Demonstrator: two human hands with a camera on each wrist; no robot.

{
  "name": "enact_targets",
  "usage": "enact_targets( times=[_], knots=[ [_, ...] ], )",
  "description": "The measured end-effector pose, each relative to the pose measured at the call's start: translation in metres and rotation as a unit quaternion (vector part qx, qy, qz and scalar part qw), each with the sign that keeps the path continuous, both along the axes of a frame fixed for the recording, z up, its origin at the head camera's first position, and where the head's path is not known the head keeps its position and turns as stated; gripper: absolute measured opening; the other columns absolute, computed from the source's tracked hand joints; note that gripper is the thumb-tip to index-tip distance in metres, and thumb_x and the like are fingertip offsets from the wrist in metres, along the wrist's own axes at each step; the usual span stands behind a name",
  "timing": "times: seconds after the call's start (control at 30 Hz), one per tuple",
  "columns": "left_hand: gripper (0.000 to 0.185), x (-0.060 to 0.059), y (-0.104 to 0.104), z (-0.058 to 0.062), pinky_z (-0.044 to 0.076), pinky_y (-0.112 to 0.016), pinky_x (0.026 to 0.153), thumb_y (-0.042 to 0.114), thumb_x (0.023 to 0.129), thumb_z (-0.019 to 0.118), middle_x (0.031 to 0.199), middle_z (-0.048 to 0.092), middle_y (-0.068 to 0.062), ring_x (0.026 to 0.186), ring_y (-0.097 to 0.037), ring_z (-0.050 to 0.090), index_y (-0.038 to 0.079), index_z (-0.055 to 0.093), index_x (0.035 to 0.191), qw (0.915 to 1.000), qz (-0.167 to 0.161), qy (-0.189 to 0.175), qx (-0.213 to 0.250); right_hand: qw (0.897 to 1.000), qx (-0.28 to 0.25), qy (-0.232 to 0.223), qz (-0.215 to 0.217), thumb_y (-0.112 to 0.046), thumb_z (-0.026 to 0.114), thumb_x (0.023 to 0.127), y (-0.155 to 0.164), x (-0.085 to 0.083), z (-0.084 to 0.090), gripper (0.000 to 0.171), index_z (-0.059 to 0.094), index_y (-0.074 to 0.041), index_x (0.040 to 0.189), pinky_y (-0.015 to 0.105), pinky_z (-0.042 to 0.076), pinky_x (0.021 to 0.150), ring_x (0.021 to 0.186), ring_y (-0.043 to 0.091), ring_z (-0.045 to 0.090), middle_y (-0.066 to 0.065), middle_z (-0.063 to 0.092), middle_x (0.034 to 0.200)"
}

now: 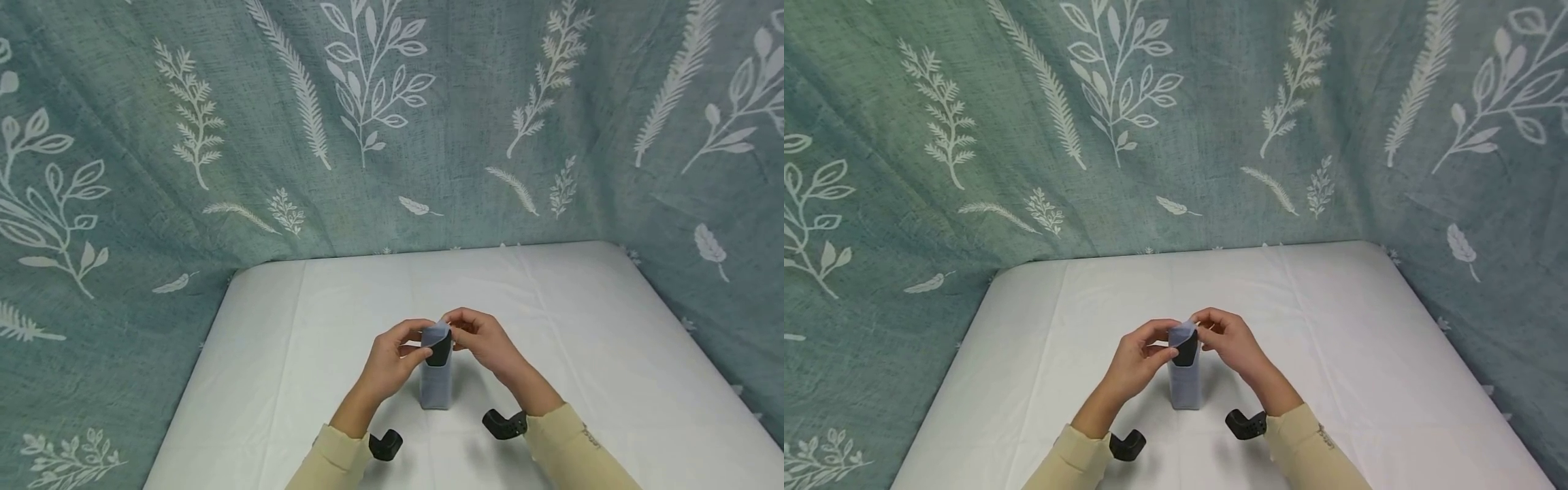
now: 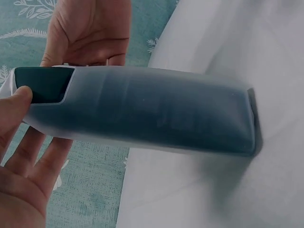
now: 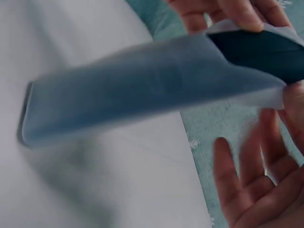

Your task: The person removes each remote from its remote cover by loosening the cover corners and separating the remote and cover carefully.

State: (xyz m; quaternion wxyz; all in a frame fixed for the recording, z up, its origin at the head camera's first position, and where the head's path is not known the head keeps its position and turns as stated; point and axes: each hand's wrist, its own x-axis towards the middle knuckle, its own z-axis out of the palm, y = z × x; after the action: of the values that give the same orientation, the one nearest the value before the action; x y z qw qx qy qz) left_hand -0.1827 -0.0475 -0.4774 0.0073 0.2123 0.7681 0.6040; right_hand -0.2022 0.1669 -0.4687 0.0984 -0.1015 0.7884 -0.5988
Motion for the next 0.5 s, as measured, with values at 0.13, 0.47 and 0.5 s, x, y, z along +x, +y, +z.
enact_targets(
  times=[0.13, 0.47, 0.5],
  knots=[
    [0.044, 0.001, 0.001, -0.002, 0.057, -0.023, 0.088, 0.003, 0.087, 0.074, 0.122, 0.069, 0.001, 0.108, -0.020, 0.068, 0.023, 0.065, 0.125, 1.0000, 0.002, 0.002, 0.001, 1.000, 0.003, -0.003, 0.008, -0.015, 0.060, 0.100, 0.004, 0.001, -0.001, 0.019, 0.064, -0.010, 0.118, 0.035, 0.058, 0.071, 0.076, 0.019, 0.059, 0.003, 0.057, 0.085],
    [0.043, 0.005, 0.004, -0.003, 0.058, -0.025, 0.090, 0.003, 0.089, 0.073, 0.125, 0.068, 0.000, 0.110, -0.021, 0.067, 0.022, 0.064, 0.127, 0.9998, -0.006, 0.007, 0.016, 0.995, -0.088, 0.006, 0.043, -0.020, 0.061, 0.101, 0.011, 0.010, -0.007, 0.030, 0.052, -0.005, 0.126, 0.035, 0.061, 0.077, 0.078, 0.016, 0.067, 0.005, 0.064, 0.094],
    [0.043, 0.005, 0.004, -0.003, 0.058, -0.025, 0.090, 0.003, 0.089, 0.073, 0.125, 0.068, 0.000, 0.110, -0.022, 0.067, 0.022, 0.064, 0.127, 0.9998, -0.005, 0.007, 0.017, 0.995, -0.091, 0.018, 0.041, -0.020, 0.061, 0.101, 0.010, 0.012, -0.009, 0.029, 0.052, -0.004, 0.124, 0.035, 0.061, 0.077, 0.078, 0.016, 0.068, 0.004, 0.064, 0.094]
  ],
)
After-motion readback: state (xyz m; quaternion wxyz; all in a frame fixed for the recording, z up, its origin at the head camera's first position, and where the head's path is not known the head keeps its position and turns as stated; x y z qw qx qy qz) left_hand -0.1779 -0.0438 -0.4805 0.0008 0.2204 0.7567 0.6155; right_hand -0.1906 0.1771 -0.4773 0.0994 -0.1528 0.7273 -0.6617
